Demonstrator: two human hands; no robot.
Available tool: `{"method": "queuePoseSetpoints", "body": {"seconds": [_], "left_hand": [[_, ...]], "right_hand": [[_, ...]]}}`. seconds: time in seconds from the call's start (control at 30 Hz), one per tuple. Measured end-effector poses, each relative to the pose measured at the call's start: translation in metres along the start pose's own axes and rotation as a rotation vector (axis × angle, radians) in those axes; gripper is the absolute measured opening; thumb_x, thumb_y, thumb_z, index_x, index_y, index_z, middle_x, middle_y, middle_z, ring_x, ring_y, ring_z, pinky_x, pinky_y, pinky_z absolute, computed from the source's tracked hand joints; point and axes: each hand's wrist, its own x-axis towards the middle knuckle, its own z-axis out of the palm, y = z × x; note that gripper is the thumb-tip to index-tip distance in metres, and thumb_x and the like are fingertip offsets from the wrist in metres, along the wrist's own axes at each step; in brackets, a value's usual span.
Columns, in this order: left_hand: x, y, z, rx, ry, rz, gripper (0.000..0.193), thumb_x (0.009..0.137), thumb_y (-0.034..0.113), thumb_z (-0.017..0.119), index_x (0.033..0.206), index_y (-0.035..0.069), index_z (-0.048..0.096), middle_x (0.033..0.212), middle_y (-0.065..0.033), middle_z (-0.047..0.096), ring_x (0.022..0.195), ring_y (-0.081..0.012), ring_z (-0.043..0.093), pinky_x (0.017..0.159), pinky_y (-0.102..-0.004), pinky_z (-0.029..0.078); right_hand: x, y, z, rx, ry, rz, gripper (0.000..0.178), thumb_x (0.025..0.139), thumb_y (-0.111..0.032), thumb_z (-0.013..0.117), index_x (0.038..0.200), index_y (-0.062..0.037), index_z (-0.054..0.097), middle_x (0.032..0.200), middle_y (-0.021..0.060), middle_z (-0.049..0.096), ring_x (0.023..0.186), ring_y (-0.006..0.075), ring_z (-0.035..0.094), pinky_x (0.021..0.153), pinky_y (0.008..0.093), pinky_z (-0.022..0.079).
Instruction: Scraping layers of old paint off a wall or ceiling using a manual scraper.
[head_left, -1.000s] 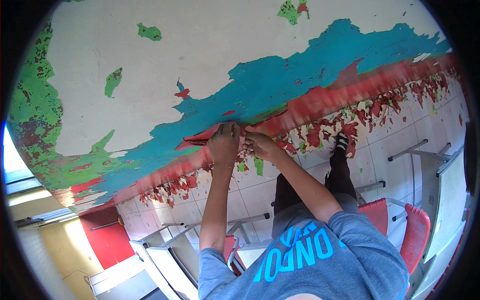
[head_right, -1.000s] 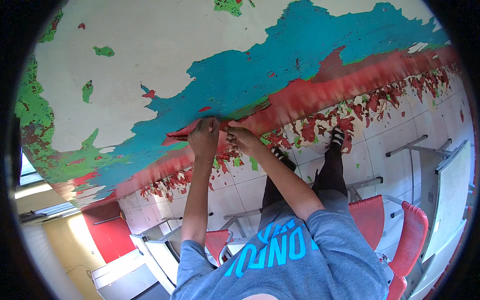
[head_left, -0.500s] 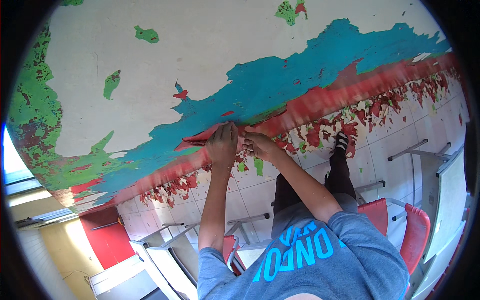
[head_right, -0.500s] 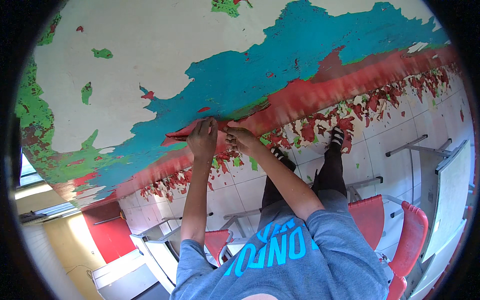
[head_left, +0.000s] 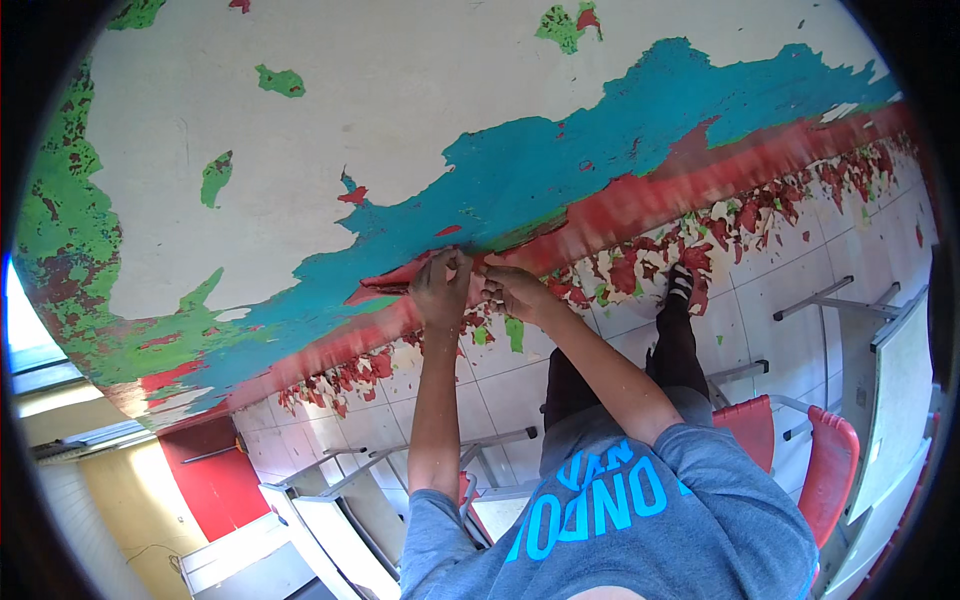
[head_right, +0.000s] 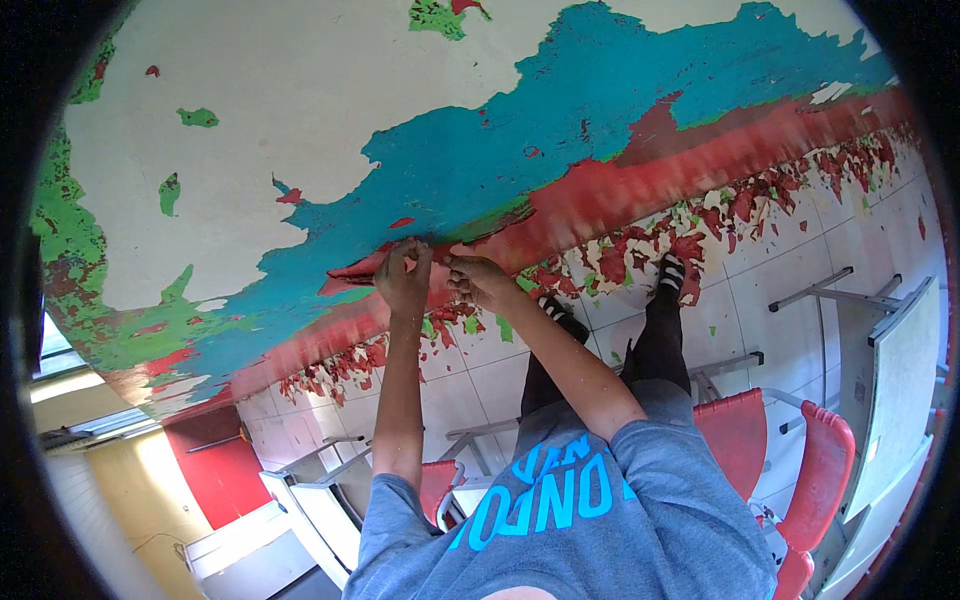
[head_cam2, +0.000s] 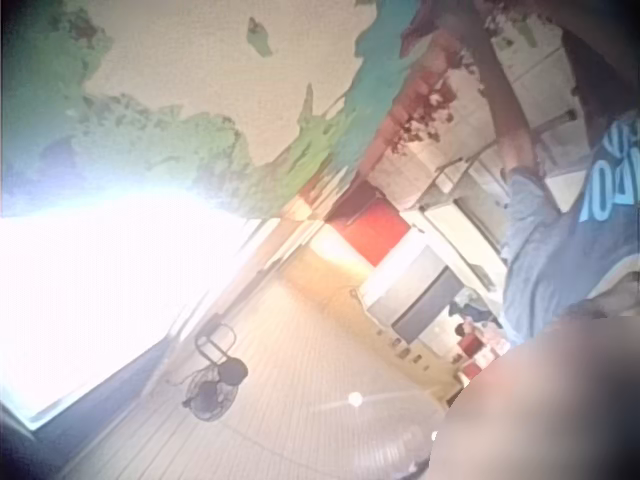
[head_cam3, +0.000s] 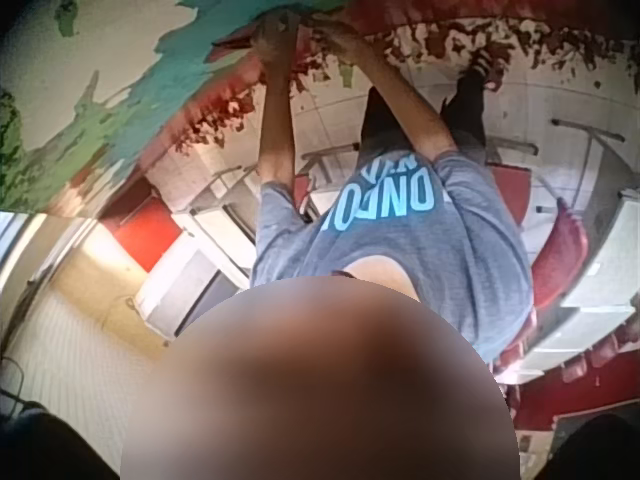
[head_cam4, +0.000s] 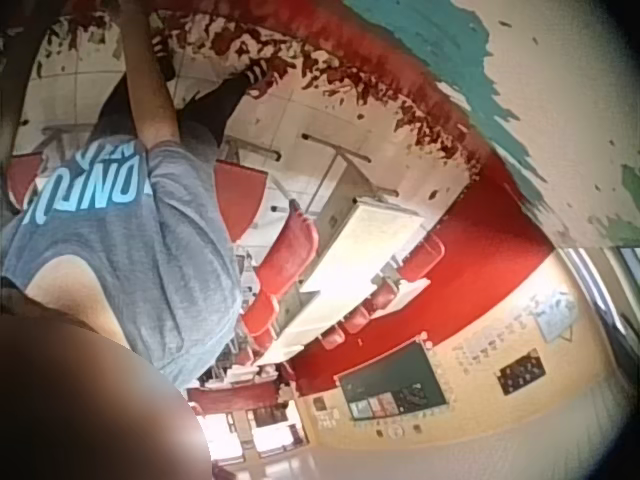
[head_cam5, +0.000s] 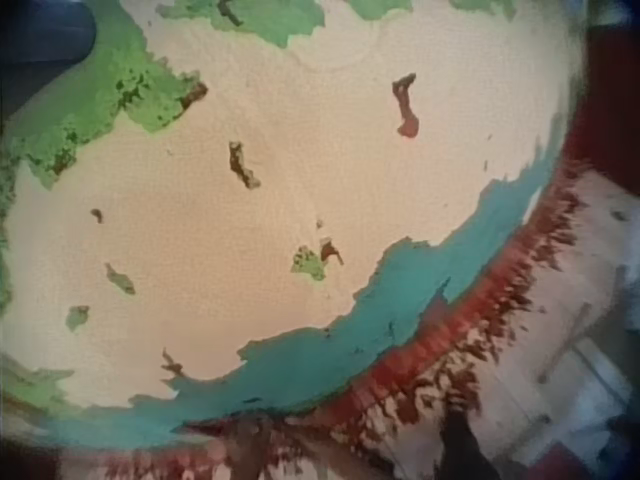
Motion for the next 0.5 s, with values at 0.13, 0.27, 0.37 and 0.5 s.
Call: {"method": "queuePoseSetpoints", "body": {"seconds": [0.13,0.27,0.37,0.5], "left_hand": [[-0.013,0.015,-0.003,-0.022,0.009,-0.327,0.019,0.065,0.007,0.067,0.071,0.004,0.049,0.064,-0.0080,0.056,0.046,-0.0210,0.051,0.041,-0.0285,0.040],[-0.020,0.026,0.000,0.008,0.045,-0.499,0.020,0.064,0.009,0.068,0.071,0.002,0.051,0.065,-0.0094,0.056,0.049,-0.0214,0.052,0.045,-0.0303,0.040],[-0.020,0.028,0.005,-0.012,0.065,-0.558,0.018,0.066,0.011,0.067,0.070,0.001,0.054,0.066,-0.0104,0.057,0.053,-0.0233,0.054,0.048,-0.0310,0.041],[-0.021,0.030,0.009,-0.087,0.087,-0.558,0.012,0.067,0.009,0.065,0.070,0.000,0.057,0.070,-0.0124,0.058,0.054,-0.0246,0.055,0.048,-0.0314,0.042]], "right_hand": [[0.005,0.002,-0.008,-0.031,-0.093,0.014,0.017,0.079,-0.028,0.060,0.076,-0.0163,0.048,0.063,-0.0050,0.045,0.063,0.0084,0.051,0.051,0.0239,0.040],[0.004,0.011,-0.005,-0.529,0.158,-0.430,0.018,0.077,-0.025,0.061,0.080,-0.0090,0.053,0.064,0.0003,0.050,0.060,0.0137,0.052,0.052,0.0281,0.041],[-0.007,0.008,0.004,-1.142,0.490,-1.139,0.022,0.076,-0.024,0.061,0.079,-0.0032,0.056,0.065,0.0070,0.053,0.055,0.0208,0.054,0.052,0.0321,0.043],[-0.021,-0.004,0.030,-1.199,0.484,-1.100,0.022,0.077,-0.019,0.060,0.085,0.0013,0.060,0.069,0.0036,0.057,0.058,0.0088,0.051,0.053,0.0231,0.039]]}}
